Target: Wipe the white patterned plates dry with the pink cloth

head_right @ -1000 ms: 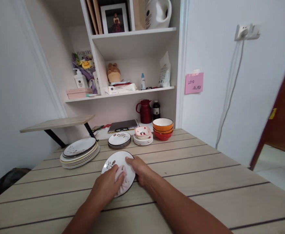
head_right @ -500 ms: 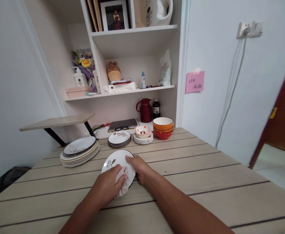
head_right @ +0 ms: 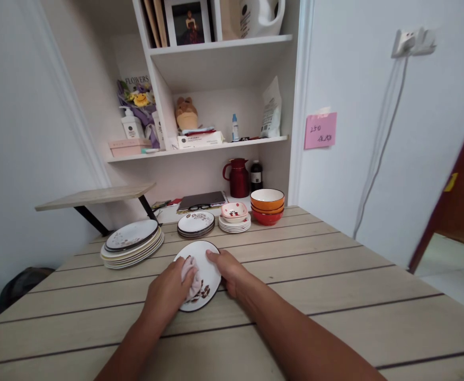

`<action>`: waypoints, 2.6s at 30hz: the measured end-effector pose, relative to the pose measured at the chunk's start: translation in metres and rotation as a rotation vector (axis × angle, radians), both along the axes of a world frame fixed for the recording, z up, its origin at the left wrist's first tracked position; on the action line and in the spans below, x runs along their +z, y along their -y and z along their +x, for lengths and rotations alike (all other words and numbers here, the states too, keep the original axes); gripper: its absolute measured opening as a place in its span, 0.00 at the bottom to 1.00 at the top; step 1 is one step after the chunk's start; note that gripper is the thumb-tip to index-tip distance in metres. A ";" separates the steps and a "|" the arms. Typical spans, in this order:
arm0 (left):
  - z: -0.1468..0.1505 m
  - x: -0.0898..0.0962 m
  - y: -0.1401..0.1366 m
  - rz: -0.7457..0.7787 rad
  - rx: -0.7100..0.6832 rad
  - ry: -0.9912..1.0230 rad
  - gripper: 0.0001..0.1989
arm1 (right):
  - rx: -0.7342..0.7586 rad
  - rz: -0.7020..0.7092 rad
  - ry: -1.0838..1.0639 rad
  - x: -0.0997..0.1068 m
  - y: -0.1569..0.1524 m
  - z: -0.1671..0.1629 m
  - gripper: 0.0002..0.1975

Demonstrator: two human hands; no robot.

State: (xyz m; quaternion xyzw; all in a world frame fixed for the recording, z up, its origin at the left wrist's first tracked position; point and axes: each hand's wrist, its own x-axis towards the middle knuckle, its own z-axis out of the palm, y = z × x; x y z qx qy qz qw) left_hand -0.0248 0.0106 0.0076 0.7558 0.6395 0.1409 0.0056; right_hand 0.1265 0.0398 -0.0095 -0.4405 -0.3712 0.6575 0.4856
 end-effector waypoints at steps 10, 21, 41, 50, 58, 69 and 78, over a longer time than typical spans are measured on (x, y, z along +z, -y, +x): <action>-0.004 0.008 0.006 -0.095 -0.127 -0.035 0.19 | 0.013 -0.015 0.022 0.002 0.002 0.000 0.16; 0.005 0.012 0.016 -0.097 -0.336 -0.040 0.14 | 0.025 -0.016 -0.023 0.000 0.001 0.001 0.14; 0.003 0.006 0.014 -0.085 -0.296 -0.077 0.18 | 0.017 0.005 0.005 -0.002 0.000 0.002 0.14; 0.010 -0.002 0.011 0.041 -0.405 -0.055 0.12 | 0.018 0.007 -0.015 -0.004 -0.003 0.001 0.14; -0.005 -0.004 -0.006 0.139 -0.036 -0.092 0.14 | 0.000 -0.012 0.028 0.000 0.000 -0.001 0.14; -0.006 0.005 0.003 -0.033 0.070 -0.160 0.14 | 0.008 -0.013 0.014 0.002 0.001 0.000 0.14; -0.002 0.002 0.007 0.023 -0.364 -0.054 0.14 | 0.005 -0.022 0.010 0.000 0.000 0.001 0.15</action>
